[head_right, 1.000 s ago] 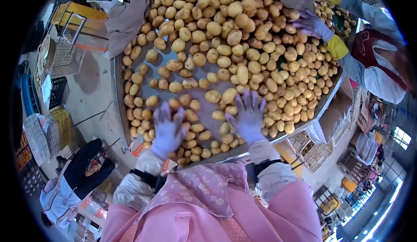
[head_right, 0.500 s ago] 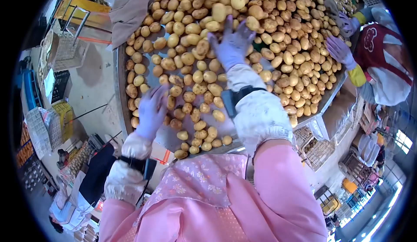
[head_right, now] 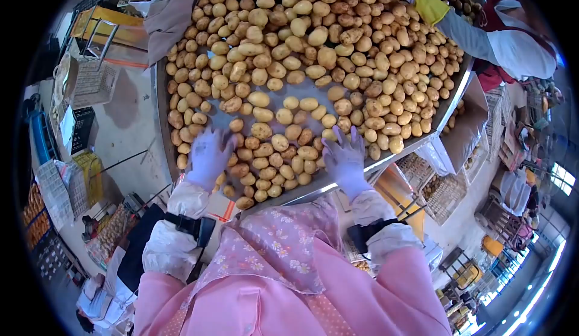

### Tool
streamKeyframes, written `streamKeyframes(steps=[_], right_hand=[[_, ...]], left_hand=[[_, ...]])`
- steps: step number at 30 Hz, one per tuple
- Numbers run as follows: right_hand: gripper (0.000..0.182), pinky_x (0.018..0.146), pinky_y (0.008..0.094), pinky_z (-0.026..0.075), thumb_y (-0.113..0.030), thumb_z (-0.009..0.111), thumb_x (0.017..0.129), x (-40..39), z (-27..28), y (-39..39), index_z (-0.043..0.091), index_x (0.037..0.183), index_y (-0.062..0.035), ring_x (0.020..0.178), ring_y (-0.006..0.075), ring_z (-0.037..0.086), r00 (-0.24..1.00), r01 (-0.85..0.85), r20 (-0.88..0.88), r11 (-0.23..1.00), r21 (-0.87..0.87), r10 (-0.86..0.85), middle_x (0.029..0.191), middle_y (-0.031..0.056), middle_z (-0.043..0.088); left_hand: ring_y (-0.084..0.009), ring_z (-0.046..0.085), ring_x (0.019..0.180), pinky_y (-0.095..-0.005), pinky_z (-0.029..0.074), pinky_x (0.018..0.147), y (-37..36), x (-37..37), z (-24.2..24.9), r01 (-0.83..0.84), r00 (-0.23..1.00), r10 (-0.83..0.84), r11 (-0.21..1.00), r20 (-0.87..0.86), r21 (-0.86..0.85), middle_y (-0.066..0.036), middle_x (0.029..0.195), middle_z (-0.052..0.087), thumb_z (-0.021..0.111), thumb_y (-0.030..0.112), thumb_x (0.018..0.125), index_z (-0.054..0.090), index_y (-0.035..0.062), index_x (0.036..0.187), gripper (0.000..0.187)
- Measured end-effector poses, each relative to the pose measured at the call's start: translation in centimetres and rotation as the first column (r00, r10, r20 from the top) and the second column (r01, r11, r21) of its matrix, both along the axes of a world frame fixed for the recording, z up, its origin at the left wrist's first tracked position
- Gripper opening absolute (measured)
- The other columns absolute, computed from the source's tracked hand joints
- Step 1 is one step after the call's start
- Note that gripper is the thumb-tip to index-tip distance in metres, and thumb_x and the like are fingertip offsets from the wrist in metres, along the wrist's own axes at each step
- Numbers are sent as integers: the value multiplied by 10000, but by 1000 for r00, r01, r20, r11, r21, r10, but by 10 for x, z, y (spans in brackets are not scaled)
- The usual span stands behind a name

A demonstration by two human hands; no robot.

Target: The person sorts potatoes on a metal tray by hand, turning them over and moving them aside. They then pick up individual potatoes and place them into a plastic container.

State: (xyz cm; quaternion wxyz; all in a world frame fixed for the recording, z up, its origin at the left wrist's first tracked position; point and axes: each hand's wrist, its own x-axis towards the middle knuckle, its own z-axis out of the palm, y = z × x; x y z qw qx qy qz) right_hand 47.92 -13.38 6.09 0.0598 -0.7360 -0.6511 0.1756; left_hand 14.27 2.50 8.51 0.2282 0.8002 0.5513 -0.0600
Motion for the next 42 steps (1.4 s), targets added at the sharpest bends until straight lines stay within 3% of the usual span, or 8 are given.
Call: streamKeyframes(steps=[20, 28, 30, 32, 37, 39, 41, 42], right_hand=[[394, 1076, 407, 468, -54, 580, 942, -46, 31, -32, 648, 1329, -46, 1302, 385, 566, 778, 379, -559, 924, 56, -286, 1382, 179, 614], [303, 1001, 449, 527, -184, 639, 912, -130, -8, 107, 680, 1202, -106, 1209, 354, 637, 771, -2, -587, 923, 384, 246, 1356, 136, 651], [405, 1031, 446, 503, -156, 647, 913, -173, -22, 169, 635, 1317, -126, 1263, 329, 606, 756, -222, -532, 914, 340, 382, 1350, 130, 639], [393, 982, 434, 524, -190, 653, 903, -242, -62, 211, 633, 1293, -146, 1246, 300, 604, 866, -398, -188, 867, 300, 463, 1275, 105, 649], [310, 1002, 444, 525, -234, 580, 973, -247, -46, 199, 698, 1251, -165, 1367, 295, 514, 881, -443, -212, 894, -60, 422, 1368, 77, 621], [324, 991, 438, 533, -229, 599, 989, -209, -25, 158, 661, 1293, -133, 1313, 279, 551, 404, -50, -907, 988, -149, -116, 1275, 60, 639], [359, 1003, 398, 524, -193, 605, 1001, -184, 0, 112, 592, 1353, -125, 1221, 249, 603, -314, 7, -785, 826, -564, -534, 1227, 24, 634], [357, 953, 370, 533, -183, 590, 1016, -169, -9, 80, 569, 1370, -142, 1130, 211, 617, -289, 16, -852, 887, -461, -437, 1193, 19, 626]], left_hand=[[-404, 642, 1046, -484, 529, 914, 28, -8, -57, 3, 1000, 0, 989, -20, 148, -171, 1279, 591, 663, 81, 840, 614, 123, 1285, 450], [-393, 663, 1053, -467, 530, 916, 1, -6, -39, -251, 965, 237, 959, 110, 135, -196, 1231, 625, 591, 164, 958, 595, 103, 1285, 332], [-300, 683, 965, -404, 544, 835, -17, -24, -60, -489, 831, 410, 861, 376, 141, -156, 1111, 655, 590, 237, 1002, 570, 74, 1308, 347], [-188, 645, 873, -314, 524, 778, -54, -36, -32, -686, 384, 809, 573, 446, -449, -80, 1025, 631, 597, 278, 1018, 552, 65, 1329, 380], [-123, 588, 890, -267, 501, 764, -93, -58, 13, -664, 141, 913, 375, 384, -647, -29, 1062, 589, 597, 243, 1017, 542, 82, 1358, 381], [-125, 588, 913, -272, 502, 767, -102, -56, 23, -636, 72, 903, 368, 423, -678, -31, 1089, 588, 592, 221, 1016, 538, 84, 1377, 390], [-101, 564, 941, -263, 489, 756, -117, -24, 34, -394, 236, 812, 582, 534, -711, -26, 1140, 573, 582, 117, 998, 524, 80, 1415, 423], [-101, 564, 941, -263, 489, 756, -124, -8, 42, -390, 227, 816, 576, 531, -718, -26, 1140, 573, 582, 117, 998, 524, 80, 1415, 423]])
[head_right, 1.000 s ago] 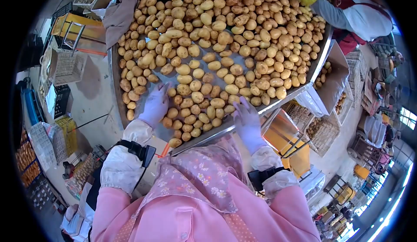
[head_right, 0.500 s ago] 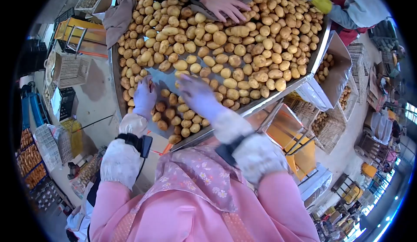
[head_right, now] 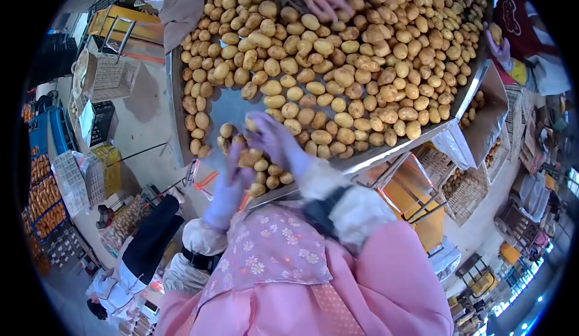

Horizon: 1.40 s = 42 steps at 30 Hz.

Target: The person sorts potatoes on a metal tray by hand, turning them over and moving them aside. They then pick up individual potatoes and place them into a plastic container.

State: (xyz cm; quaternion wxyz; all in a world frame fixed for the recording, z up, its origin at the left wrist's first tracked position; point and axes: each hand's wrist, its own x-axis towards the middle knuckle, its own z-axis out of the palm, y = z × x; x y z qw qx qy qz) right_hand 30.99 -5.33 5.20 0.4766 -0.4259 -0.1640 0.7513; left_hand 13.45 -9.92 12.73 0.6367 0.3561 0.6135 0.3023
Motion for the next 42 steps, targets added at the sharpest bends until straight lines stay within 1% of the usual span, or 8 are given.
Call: streamKeyframes(steps=[6, 10, 16, 18, 20, 25, 31, 42], right_hand=[[410, 828, 269, 503, -311, 533, 1054, 164, 65, -175, 530, 1411, -108, 1094, 143, 609, 906, 91, 422, 954, -285, 40, 1220, 89, 639], [442, 1015, 384, 498, -132, 535, 1009, 254, 52, -297, 523, 1446, -69, 1165, 331, 646, -370, 102, 763, 840, -534, 530, 1289, 190, 655], [723, 1139, 401, 425, 95, 540, 838, 201, 32, -140, 462, 1523, -123, 1426, 371, 457, 265, 64, 948, 984, 164, -175, 1567, 207, 433], [653, 1179, 529, 354, -193, 633, 891, 139, -3, -79, 470, 1524, -185, 1502, 421, 313, -122, -257, 973, 953, 160, -197, 1646, 192, 298], [582, 1111, 729, 295, -410, 660, 868, 61, 31, -39, 548, 1426, -289, 1505, 422, 266, -422, -338, 883, 869, -361, 202, 1589, 146, 360], [461, 1149, 676, 284, -361, 734, 826, 111, -42, -58, 620, 1271, -324, 1482, 383, 273, -39, -907, 881, 387, 167, -471, 1466, 78, 448], [699, 1173, 709, 133, -577, 575, 951, 104, -3, 106, 369, 1558, -298, 1532, 446, 202, -471, -394, 875, 914, -95, -112, 1671, 203, 220], [555, 1199, 568, 275, -376, 695, 886, 169, 4, -17, 570, 1423, -306, 1481, 364, 330, -264, -892, 956, 410, -192, -127, 1561, 49, 445]], left_hand=[[-72, 512, 761, -211, 436, 692, -5, 7, -34, 247, 965, -234, 963, -115, 107, 26, 887, 562, 523, -9, 980, 554, 33, 1419, 442], [-197, 607, 1147, -334, 502, 964, 54, -29, -90, 12, 965, 76, 944, -253, 328, -154, 1381, 605, 563, 72, 1007, 549, 1, 1394, 394], [-391, 580, 1216, -486, 469, 1029, 34, 32, -89, 713, 640, -257, 550, -724, 435, -192, 1257, 629, 681, 174, 869, 631, 70, 1255, 403], [-372, 432, 1405, -593, 246, 1208, 7, 45, -69, 925, 377, -371, 209, -849, 319, -143, 1427, 561, 690, 207, 833, 642, 124, 1310, 486], [-357, 482, 1361, -573, 304, 1180, -9, 35, -46, 922, 383, -385, 217, -840, 321, -140, 1410, 578, 690, 189, 813, 656, 135, 1291, 483], [-361, 551, 1287, -541, 380, 1130, -12, -51, -53, 903, 428, -463, 251, -777, 348, -161, 1335, 623, 709, 178, 803, 659, 127, 1289, 491], [-440, 532, 1291, -515, 437, 1085, 42, -67, -76, 540, 481, -73, 810, -874, 230, -244, 1342, 591, 717, 158, 823, 627, 98, 1349, 537], [-450, 486, 1315, -544, 388, 1109, 45, -95, -69, 726, 317, -217, 682, -923, 89, -253, 1465, 501, 698, 223, 849, 637, 182, 1357, 513]])
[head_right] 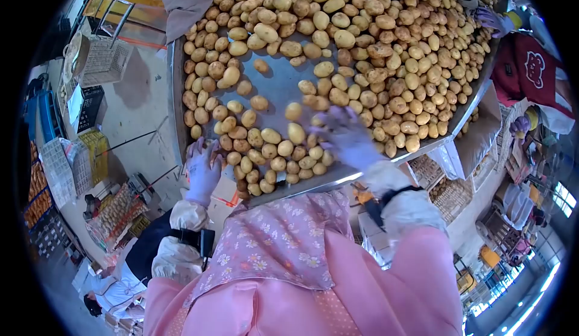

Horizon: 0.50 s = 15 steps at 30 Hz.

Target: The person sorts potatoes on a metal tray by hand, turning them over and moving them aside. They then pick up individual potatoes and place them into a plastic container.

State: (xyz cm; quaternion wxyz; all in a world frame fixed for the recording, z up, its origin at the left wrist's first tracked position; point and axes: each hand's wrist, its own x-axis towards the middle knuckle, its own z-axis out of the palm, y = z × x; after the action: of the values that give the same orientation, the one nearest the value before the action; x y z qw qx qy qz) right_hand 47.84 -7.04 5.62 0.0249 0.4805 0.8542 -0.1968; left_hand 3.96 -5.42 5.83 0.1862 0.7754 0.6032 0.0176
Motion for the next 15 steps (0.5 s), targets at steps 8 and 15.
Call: streamKeyframes(steps=[8, 15], right_hand=[[596, 1180, 666, 239, -456, 602, 939, -64, 4, -44, 512, 1465, -191, 1495, 437, 292, 942, 309, 124, 950, 35, -311, 1583, 188, 382], [390, 1090, 474, 456, -197, 657, 889, -54, 11, -26, 668, 1276, -143, 1340, 320, 540, 842, 436, -327, 898, -58, -430, 1387, 63, 626]], left_hand=[[-420, 481, 1349, -546, 398, 1119, -43, 67, 6, 414, 869, -383, 909, 314, -37, -162, 1452, 544, 658, 211, 866, 672, 178, 1291, 426], [-417, 634, 1086, -488, 532, 903, 17, 8, -13, -139, 985, 121, 979, 119, 151, -210, 1306, 600, 644, 75, 844, 655, 89, 1218, 374]])
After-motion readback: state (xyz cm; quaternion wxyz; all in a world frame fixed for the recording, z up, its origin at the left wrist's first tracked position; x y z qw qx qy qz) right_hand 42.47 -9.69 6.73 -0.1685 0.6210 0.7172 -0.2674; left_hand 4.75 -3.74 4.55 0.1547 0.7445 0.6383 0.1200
